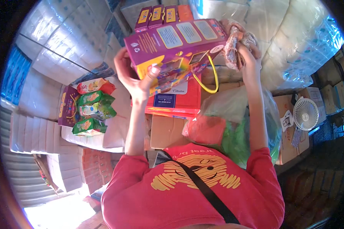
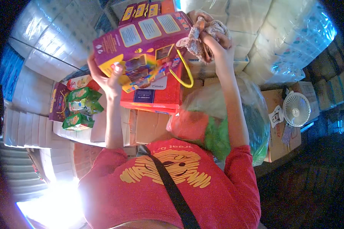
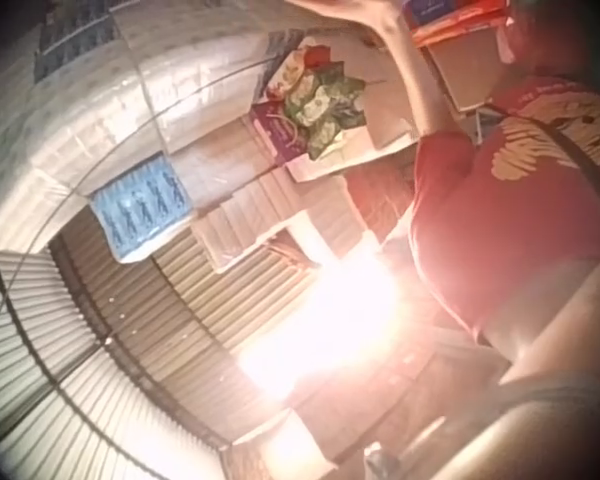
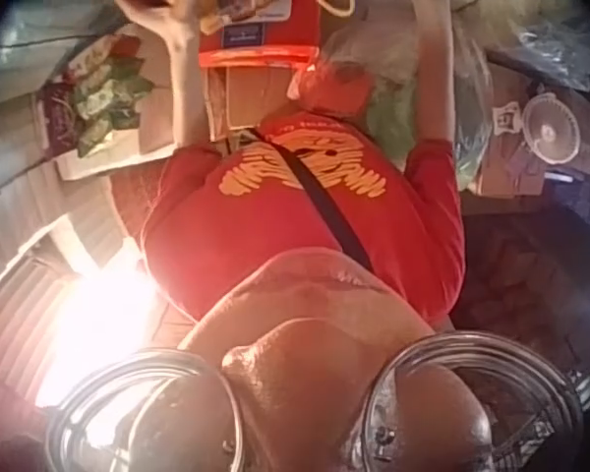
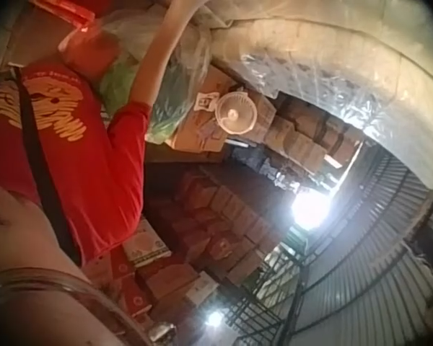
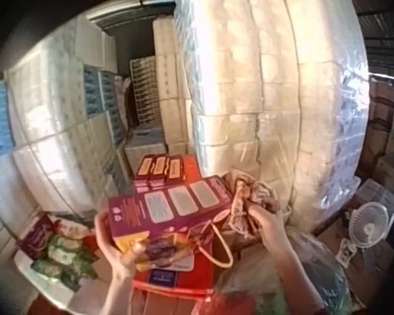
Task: Wiping down product boxes with a cloth in a fulfillment center.
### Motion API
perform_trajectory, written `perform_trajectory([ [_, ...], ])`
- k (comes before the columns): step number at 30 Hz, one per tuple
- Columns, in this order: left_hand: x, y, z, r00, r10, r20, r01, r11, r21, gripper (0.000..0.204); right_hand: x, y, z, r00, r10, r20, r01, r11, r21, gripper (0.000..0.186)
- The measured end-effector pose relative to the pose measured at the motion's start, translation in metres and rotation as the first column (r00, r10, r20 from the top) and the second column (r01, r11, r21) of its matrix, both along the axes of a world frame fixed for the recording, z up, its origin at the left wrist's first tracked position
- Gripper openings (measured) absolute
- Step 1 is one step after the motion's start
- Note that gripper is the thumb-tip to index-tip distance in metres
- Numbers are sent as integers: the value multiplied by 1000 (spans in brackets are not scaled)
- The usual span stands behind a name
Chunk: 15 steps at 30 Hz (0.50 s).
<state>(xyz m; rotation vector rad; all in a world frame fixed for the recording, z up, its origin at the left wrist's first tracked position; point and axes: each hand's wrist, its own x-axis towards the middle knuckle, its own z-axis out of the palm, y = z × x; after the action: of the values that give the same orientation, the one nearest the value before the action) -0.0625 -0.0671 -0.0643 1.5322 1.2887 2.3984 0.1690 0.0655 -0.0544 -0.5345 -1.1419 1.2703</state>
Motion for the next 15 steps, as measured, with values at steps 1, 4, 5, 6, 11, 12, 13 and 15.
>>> perform_trajectory([
  [1,3,3,-8,999,-21,34,22,999,-32,84,4,4,-6,1000,-8,2,8,1000,2,24],
  [4,13,12,-21,995,-91,50,94,994,-63,82,26,10,-4,991,-97,97,99,995,-21,22],
  [5,15,15,-21,993,-111,42,114,990,-80,81,29,5,6,992,-129,11,129,992,12,23],
  [6,18,14,-21,993,-114,40,117,989,-92,81,28,1,13,986,-146,-76,150,988,40,24],
  [11,26,17,-11,973,30,-229,-67,986,-155,84,16,-11,57,909,-163,384,82,973,218,38],
  [12,31,19,-7,964,36,-265,-82,983,-163,84,5,-12,60,887,-126,445,22,972,232,40],
  [13,38,22,-3,953,41,-301,-96,981,-170,85,-12,-2,48,939,-159,306,10,899,437,47],
  [15,44,21,4,889,133,-438,-223,962,-161,89,-33,-30,67,668,-609,428,46,607,793,45],
])
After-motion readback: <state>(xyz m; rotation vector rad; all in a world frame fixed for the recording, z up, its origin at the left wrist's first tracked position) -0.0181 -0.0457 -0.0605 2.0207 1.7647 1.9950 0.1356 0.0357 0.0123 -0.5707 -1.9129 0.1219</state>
